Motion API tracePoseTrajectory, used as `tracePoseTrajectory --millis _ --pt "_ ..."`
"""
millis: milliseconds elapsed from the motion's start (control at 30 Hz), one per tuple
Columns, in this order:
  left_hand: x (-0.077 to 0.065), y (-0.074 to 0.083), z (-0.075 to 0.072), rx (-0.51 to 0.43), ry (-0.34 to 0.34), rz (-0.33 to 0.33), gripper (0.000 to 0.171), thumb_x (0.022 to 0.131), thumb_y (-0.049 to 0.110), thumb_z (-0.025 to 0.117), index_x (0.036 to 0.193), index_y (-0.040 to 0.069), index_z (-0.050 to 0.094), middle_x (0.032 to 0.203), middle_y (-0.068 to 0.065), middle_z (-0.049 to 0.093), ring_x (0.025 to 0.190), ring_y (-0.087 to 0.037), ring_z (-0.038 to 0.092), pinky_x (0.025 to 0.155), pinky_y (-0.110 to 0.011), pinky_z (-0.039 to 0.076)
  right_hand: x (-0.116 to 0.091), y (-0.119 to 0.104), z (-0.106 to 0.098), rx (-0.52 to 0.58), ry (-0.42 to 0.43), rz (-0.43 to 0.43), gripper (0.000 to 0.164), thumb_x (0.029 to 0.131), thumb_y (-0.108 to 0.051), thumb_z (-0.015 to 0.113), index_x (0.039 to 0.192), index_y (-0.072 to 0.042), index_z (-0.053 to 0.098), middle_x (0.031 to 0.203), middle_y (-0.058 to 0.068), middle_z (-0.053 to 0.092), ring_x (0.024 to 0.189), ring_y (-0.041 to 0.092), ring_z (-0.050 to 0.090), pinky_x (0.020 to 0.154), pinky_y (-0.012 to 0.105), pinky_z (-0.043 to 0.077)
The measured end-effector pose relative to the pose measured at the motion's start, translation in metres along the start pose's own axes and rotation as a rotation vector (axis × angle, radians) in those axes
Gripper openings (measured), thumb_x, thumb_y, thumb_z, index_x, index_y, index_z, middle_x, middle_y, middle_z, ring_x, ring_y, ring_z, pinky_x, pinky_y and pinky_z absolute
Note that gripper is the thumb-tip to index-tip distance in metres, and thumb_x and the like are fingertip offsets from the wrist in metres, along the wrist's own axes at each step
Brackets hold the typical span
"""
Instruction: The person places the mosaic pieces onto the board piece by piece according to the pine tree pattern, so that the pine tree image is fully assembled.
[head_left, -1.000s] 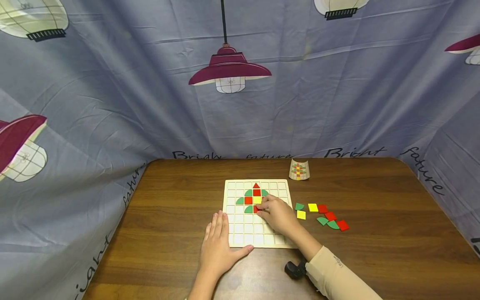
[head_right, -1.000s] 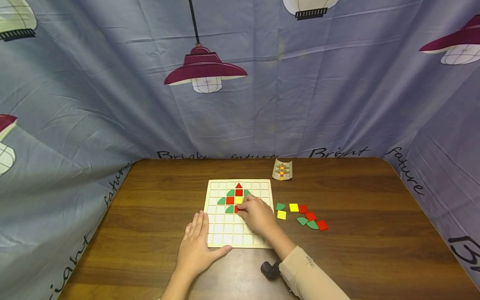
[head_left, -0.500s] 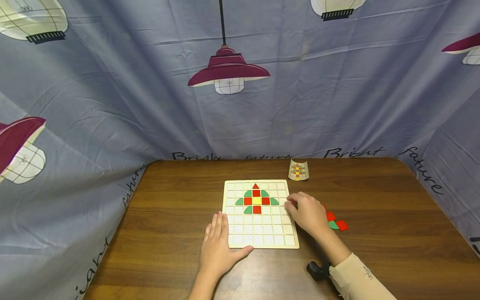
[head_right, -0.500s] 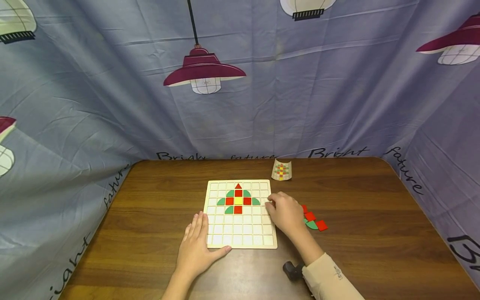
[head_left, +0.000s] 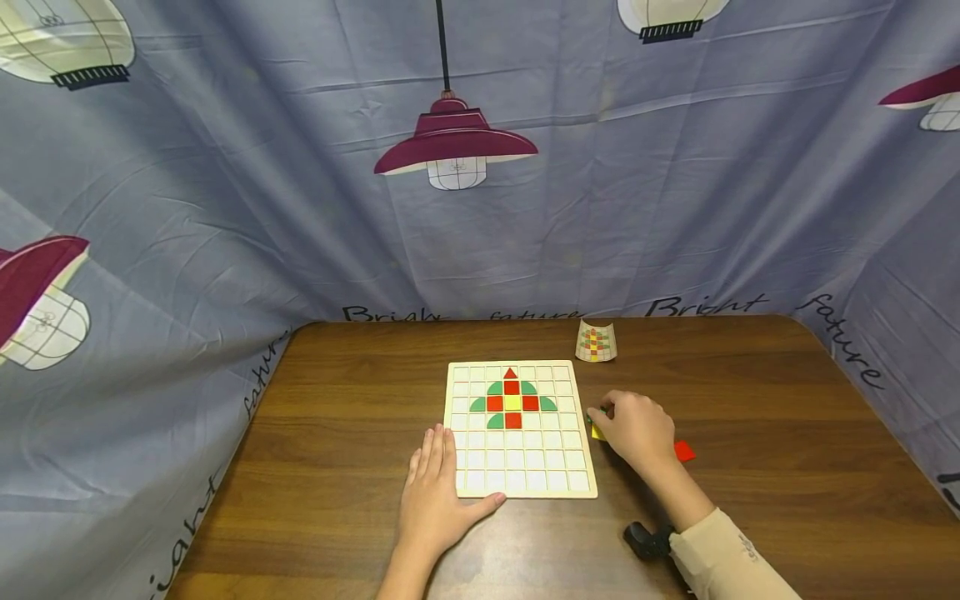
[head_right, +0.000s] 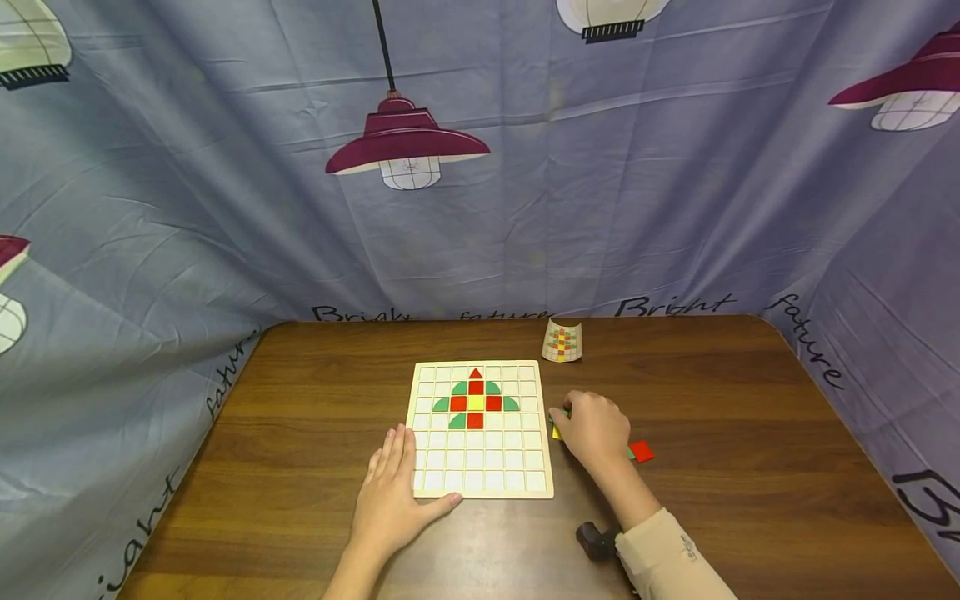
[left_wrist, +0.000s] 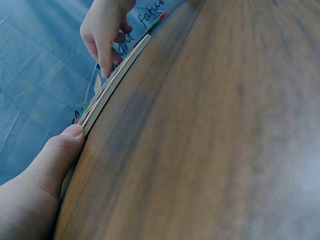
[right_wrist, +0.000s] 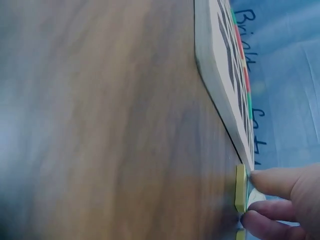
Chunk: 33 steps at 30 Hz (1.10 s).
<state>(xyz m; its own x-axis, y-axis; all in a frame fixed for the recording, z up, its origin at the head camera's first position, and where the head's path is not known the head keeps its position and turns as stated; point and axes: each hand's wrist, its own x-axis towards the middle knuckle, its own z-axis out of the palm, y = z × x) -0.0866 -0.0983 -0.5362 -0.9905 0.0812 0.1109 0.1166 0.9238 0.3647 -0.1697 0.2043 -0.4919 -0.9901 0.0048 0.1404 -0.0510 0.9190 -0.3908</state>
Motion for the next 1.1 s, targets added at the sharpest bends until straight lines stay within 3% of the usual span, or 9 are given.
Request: tracePoseTrajectory --millis 333,500,667,767,900,1100 --pt "0.001 -0.001 0.000 0.009 0.004 0.002 0.126 0.070 0.091 0.050 0.157 0.004 0.024 0.166 -0.011 0.021 0.155 -0.026 0.018 0.125 -0.046 0.021 0.008 0.003 -0.001 0.074 -0.097 0.019 0.020 0.086 -0.024 0.072 0.100 -0.010 0.075 0.084 0.002 0.070 0.063 0.017 0.057 0.046 0.029 0.041" --pt "0.000 -0.001 0.000 0.014 0.008 0.007 0.125 0.071 0.091 0.049 0.157 0.004 0.025 0.165 -0.011 0.021 0.155 -0.027 0.018 0.125 -0.047 0.021 0.012 0.003 -0.004 0.077 -0.161 0.013 0.027 0.084 -0.017 0.067 0.109 -0.009 0.074 0.099 0.009 0.071 0.079 0.023 0.063 0.057 0.035 0.048" --pt "0.000 -0.001 -0.001 0.011 0.006 0.008 0.125 0.071 0.091 0.050 0.157 0.004 0.025 0.165 -0.012 0.022 0.154 -0.027 0.018 0.125 -0.047 0.021 0.013 0.004 -0.004 0.093 -0.205 0.001 0.031 0.090 -0.017 0.065 0.118 -0.007 0.071 0.111 0.015 0.067 0.092 0.027 0.064 0.070 0.045 0.053" --pt "0.001 -0.001 -0.001 0.012 0.006 0.008 0.125 0.071 0.091 0.050 0.157 0.004 0.025 0.165 -0.012 0.022 0.154 -0.027 0.018 0.125 -0.047 0.021 0.012 0.005 -0.002 0.106 -0.198 -0.018 0.026 0.091 -0.018 0.067 0.115 -0.008 0.070 0.107 0.012 0.065 0.090 0.025 0.063 0.070 0.044 0.052" --pt "0.001 -0.001 0.000 0.013 0.007 0.009 0.125 0.071 0.091 0.049 0.157 0.004 0.025 0.165 -0.012 0.021 0.155 -0.027 0.018 0.125 -0.047 0.021 0.013 0.005 -0.002 0.126 -0.182 -0.041 0.018 0.092 -0.016 0.069 0.109 -0.012 0.065 0.095 0.005 0.063 0.079 0.020 0.058 0.061 0.034 0.046" --pt "0.001 -0.001 0.000 0.011 0.007 0.008 0.125 0.071 0.091 0.050 0.157 0.004 0.025 0.165 -0.012 0.021 0.154 -0.027 0.018 0.125 -0.048 0.021 0.013 0.003 0.000 0.185 -0.152 -0.046 0.020 0.093 -0.014 0.069 0.112 -0.012 0.064 0.091 0.004 0.063 0.064 0.016 0.049 0.052 0.028 0.038"
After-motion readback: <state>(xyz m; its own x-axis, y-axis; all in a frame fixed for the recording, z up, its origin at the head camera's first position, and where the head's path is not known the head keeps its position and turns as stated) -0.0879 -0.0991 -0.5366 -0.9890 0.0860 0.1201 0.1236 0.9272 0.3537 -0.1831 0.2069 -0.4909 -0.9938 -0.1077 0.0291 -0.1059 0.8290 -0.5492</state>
